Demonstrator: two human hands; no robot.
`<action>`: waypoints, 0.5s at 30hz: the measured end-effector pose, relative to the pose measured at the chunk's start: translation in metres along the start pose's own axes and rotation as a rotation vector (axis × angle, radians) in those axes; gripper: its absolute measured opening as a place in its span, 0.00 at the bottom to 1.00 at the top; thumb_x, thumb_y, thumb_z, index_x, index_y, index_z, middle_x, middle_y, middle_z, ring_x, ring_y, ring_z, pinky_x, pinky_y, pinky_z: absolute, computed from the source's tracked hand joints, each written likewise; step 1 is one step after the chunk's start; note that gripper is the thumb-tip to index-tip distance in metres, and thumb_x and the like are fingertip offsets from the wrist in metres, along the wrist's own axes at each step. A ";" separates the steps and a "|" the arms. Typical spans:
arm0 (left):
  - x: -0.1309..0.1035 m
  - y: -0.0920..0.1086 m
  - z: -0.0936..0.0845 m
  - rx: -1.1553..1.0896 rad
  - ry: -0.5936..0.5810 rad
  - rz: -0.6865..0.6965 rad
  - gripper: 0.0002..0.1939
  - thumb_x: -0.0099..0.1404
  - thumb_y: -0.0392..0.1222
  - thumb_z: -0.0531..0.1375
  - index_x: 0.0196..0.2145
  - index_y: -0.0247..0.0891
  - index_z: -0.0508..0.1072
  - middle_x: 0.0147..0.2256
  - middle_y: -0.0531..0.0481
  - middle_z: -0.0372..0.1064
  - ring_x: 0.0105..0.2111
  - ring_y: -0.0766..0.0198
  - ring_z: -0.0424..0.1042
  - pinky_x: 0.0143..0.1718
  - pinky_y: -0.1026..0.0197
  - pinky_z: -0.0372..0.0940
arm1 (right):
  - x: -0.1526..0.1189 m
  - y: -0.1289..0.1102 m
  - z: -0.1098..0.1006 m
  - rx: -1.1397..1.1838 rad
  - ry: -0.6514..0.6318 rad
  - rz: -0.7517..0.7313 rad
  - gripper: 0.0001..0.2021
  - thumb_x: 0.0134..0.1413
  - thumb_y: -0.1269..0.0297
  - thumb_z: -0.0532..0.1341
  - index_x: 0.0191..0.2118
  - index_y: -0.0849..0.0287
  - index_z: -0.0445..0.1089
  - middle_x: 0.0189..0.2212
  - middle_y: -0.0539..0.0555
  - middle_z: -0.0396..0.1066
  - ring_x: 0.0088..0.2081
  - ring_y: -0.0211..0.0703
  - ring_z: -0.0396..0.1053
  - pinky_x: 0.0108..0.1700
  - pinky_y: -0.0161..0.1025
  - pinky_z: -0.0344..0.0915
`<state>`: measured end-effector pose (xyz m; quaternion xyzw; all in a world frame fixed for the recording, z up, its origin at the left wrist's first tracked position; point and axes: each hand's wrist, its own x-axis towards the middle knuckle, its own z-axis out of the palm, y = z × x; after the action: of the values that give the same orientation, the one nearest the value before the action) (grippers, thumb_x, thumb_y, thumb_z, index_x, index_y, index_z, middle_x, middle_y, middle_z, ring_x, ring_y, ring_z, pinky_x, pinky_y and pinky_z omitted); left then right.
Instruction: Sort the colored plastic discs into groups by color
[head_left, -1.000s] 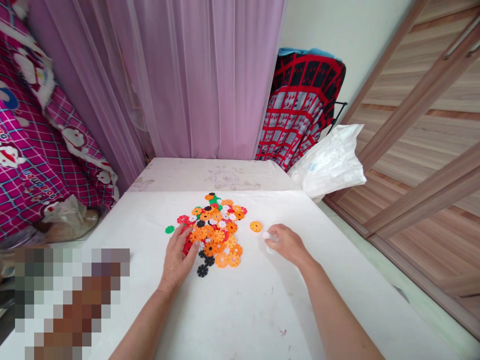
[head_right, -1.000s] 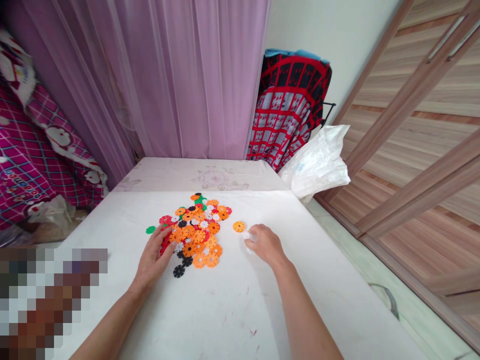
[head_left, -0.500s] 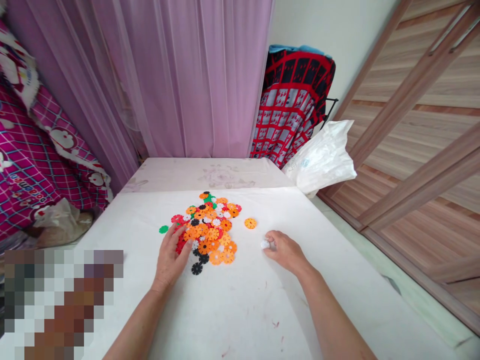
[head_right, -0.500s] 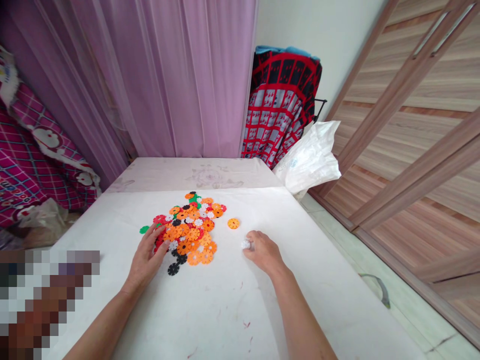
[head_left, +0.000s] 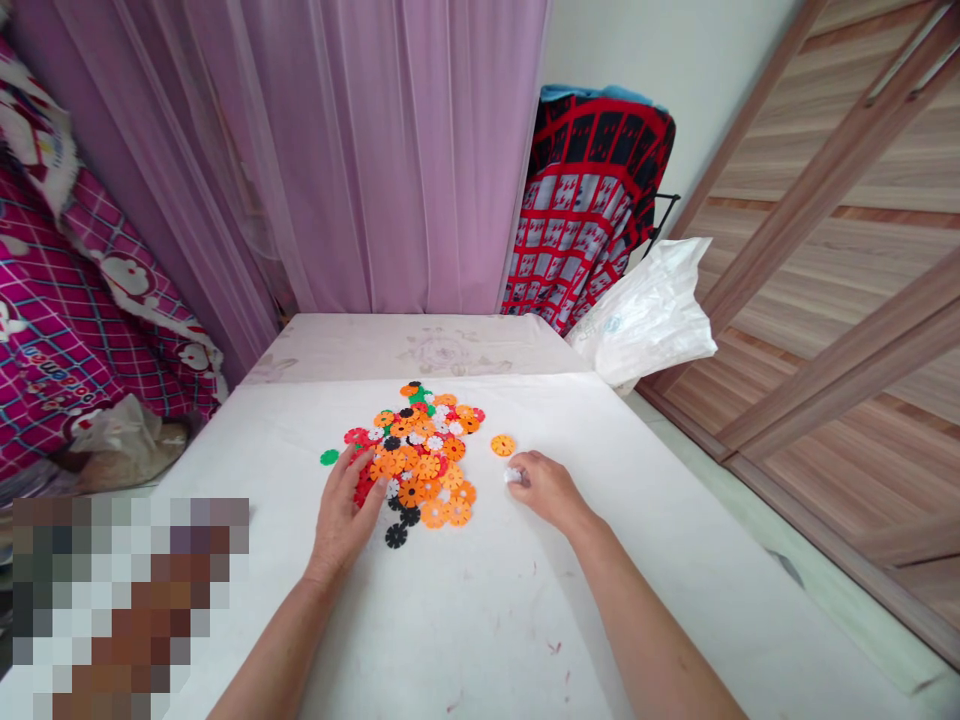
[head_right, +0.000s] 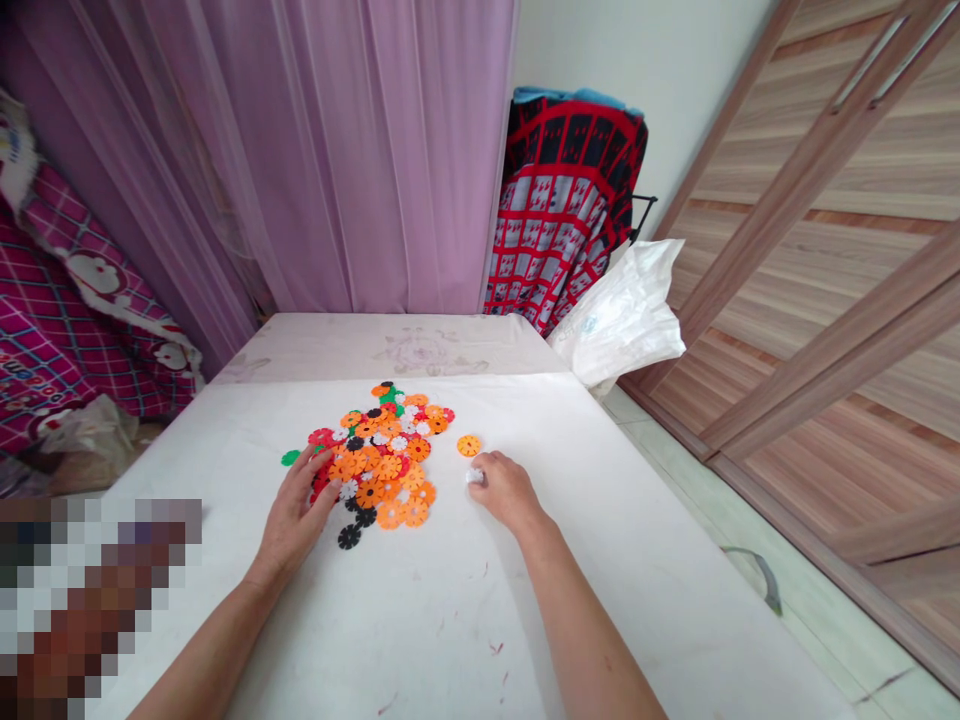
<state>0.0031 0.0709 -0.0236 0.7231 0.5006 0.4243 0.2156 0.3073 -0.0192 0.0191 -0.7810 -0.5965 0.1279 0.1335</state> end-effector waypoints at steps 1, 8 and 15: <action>0.000 -0.001 0.000 -0.002 0.001 -0.003 0.24 0.64 0.54 0.56 0.54 0.42 0.70 0.63 0.43 0.58 0.64 0.51 0.57 0.64 0.45 0.53 | 0.001 0.000 0.002 0.014 0.010 0.010 0.13 0.49 0.69 0.60 0.43 0.56 0.73 0.40 0.52 0.73 0.36 0.38 0.69 0.40 0.33 0.59; -0.001 -0.002 0.003 -0.024 0.019 -0.022 0.24 0.64 0.53 0.56 0.54 0.41 0.70 0.64 0.41 0.57 0.64 0.51 0.57 0.65 0.45 0.52 | -0.001 -0.002 0.000 0.021 0.011 0.011 0.12 0.51 0.66 0.62 0.43 0.56 0.71 0.42 0.52 0.71 0.39 0.39 0.70 0.41 0.33 0.60; -0.001 -0.003 0.002 -0.083 0.034 -0.057 0.22 0.65 0.49 0.53 0.55 0.42 0.70 0.64 0.43 0.58 0.64 0.55 0.57 0.66 0.47 0.50 | 0.011 -0.039 -0.003 -0.013 0.167 -0.093 0.09 0.58 0.68 0.57 0.42 0.53 0.73 0.44 0.53 0.73 0.47 0.42 0.68 0.48 0.36 0.61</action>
<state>0.0030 0.0708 -0.0270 0.6919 0.5064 0.4504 0.2489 0.2757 0.0015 0.0353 -0.7614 -0.6195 0.0524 0.1836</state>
